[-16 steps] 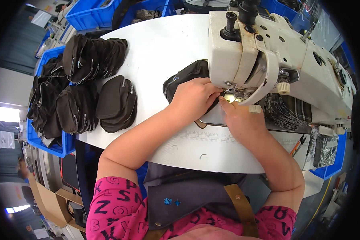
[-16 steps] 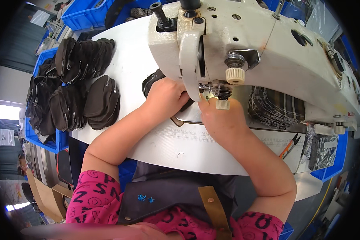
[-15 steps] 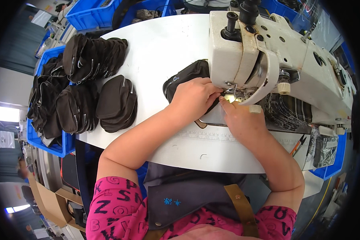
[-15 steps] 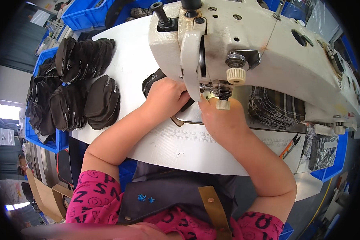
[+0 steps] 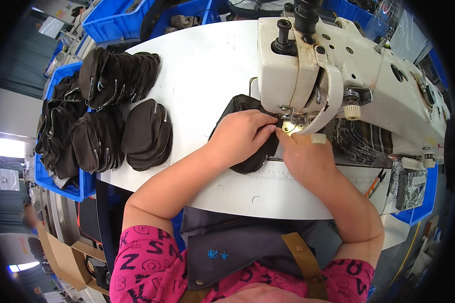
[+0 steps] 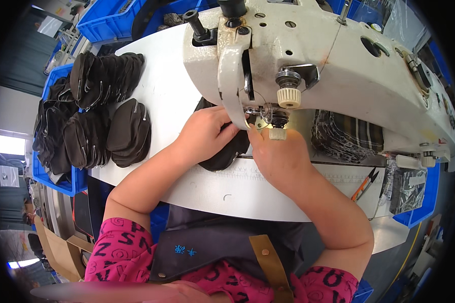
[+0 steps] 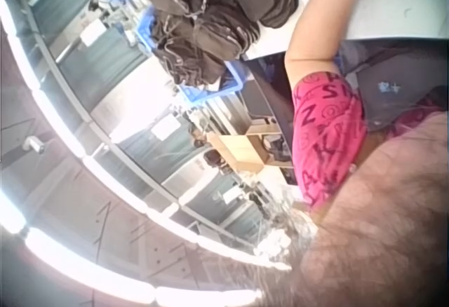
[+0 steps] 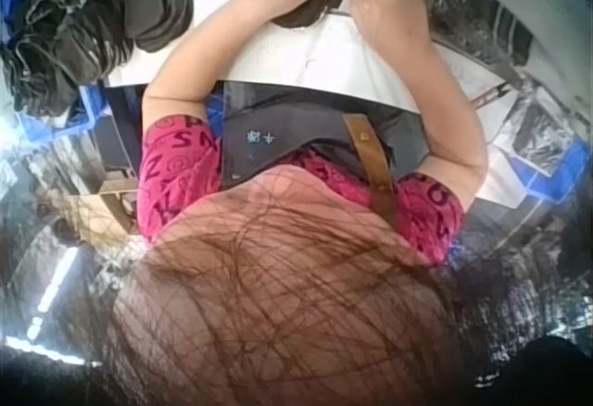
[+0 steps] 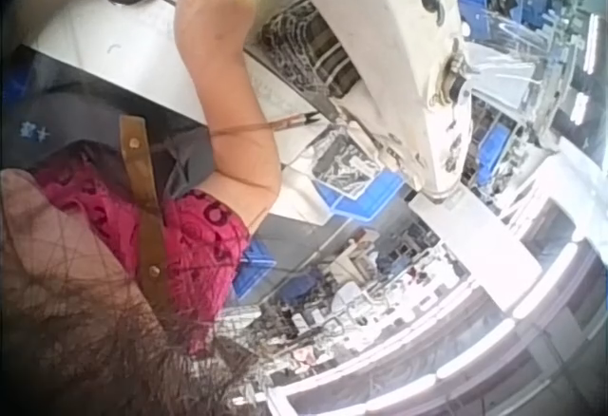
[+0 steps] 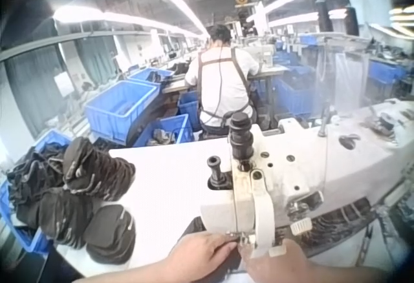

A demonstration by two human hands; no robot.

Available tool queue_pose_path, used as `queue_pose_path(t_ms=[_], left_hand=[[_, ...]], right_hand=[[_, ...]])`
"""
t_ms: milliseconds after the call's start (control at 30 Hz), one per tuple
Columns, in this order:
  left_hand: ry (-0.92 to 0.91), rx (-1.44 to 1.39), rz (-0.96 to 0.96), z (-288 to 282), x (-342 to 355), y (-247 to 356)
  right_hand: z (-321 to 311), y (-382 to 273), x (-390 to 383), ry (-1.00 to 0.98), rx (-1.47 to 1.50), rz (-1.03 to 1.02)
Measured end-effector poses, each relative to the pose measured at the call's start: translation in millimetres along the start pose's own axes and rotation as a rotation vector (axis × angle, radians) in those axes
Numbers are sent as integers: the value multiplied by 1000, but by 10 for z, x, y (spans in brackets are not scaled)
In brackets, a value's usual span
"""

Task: Sewing together components of small leather bags using an industrial sewing machine.

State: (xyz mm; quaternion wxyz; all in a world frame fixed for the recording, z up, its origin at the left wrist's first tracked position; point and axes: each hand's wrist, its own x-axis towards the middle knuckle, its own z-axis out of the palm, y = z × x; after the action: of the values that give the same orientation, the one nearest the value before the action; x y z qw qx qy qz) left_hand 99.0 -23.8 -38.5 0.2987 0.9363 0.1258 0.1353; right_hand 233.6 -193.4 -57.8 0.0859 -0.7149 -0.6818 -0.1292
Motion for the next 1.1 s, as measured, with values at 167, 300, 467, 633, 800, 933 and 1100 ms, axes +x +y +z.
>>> queue_pose_path(t_ms=[167,300,467,633,800,933,1100], left_hand=[[89,95,178,24,-41,-29],[94,325,228,0,-49,40],[99,463,268,40,-75,34],[71,531,245,51,-93,58],[21,597,239,40,-86,12],[115,548,301,55,-92,26],[84,571,272,44,-118,29]], right_hand=[[33,-5,1,26,7,-39],[42,-5,10,47,15,-39],[17,-5,18,29,19,-45],[23,-22,30,34,19,-32],[23,-20,2,8,25,-47],[14,-17,2,10,4,-43],[32,-20,18,19,18,-33]])
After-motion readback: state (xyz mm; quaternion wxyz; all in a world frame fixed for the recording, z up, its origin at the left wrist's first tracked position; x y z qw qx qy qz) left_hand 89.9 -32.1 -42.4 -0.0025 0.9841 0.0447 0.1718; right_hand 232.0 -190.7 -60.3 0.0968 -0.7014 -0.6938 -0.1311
